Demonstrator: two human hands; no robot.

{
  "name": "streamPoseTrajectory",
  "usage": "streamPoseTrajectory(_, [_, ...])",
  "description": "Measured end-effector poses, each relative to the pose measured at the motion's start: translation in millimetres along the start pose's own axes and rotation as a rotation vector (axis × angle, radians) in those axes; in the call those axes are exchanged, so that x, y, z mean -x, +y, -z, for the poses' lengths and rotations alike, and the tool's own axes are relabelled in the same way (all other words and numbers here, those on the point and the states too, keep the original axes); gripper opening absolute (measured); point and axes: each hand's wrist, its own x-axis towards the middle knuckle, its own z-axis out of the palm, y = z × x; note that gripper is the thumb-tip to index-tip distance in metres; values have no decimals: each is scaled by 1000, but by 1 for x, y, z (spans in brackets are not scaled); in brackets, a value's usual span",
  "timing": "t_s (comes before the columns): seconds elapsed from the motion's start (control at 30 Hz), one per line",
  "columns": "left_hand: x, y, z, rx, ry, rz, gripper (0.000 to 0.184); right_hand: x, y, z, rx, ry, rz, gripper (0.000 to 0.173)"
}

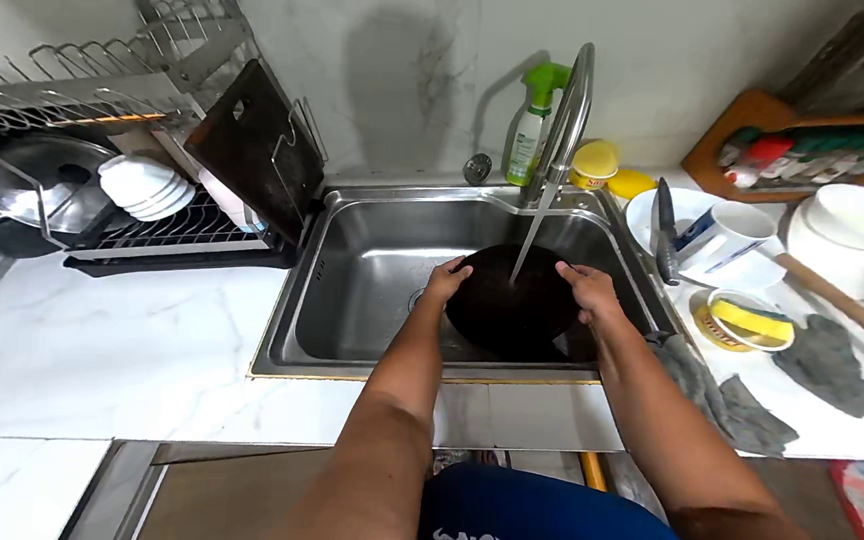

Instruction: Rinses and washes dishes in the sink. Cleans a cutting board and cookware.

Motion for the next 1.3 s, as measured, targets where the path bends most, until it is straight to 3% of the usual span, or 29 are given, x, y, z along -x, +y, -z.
streamPoseTrajectory(0.13, [43,24,11,132,-115,317,62,3,-1,2,-21,-3,-103,42])
streamPoseTrajectory(0.2, [41,8,14,254,-156,329,63,-1,5,0,-31,-50,-132,47])
streamPoseTrajectory(0.27, [35,0,10,347,-9,282,64,-16,16,-2,78,-111,-106,53])
streamPoseTrajectory(0.33, [35,5,6,372,172,180,53,-30,25,0,413,-123,-28,57])
streamPoseTrajectory(0.4, [37,8,9,301,293,108,45,-39,35,10,909,-241,-4,55])
streamPoseTrajectory(0.5, [30,-3,20,246,368,124,44,-27,54,13,1347,-535,-142,98])
streamPoseTrajectory(0.57, [28,-10,26,205,369,170,47,-23,58,16,1457,-674,-69,72])
streamPoseTrajectory(0.63, [26,-14,26,168,349,214,53,-25,39,23,1356,-703,-79,50])
streamPoseTrajectory(0.7, [18,-20,21,161,322,234,57,-21,-1,33,1120,-668,-64,46])
streamPoseTrajectory(0.8, [16,-19,4,150,268,248,65,-28,-29,36,797,-581,138,35])
streamPoseTrajectory(0.9, [18,-12,-11,50,208,219,69,-41,-16,-4,800,-340,254,53])
streamPoseTrajectory(0.97, [21,-5,-17,-9,197,207,66,-30,-1,-48,852,-216,229,44])
streamPoseTrajectory(1.03, [19,0,-16,-57,199,239,66,-1,-2,-87,949,-264,278,32])
streamPoseTrajectory(1.1, [19,-5,-15,-63,201,244,65,21,-2,-104,914,-413,458,29])
streamPoseTrajectory(1.2, [16,-5,-12,-82,189,190,62,0,14,-100,737,-456,690,23])
streamPoseTrajectory(1.3, [20,2,-19,-110,185,178,58,-24,8,-94,770,-325,443,28])
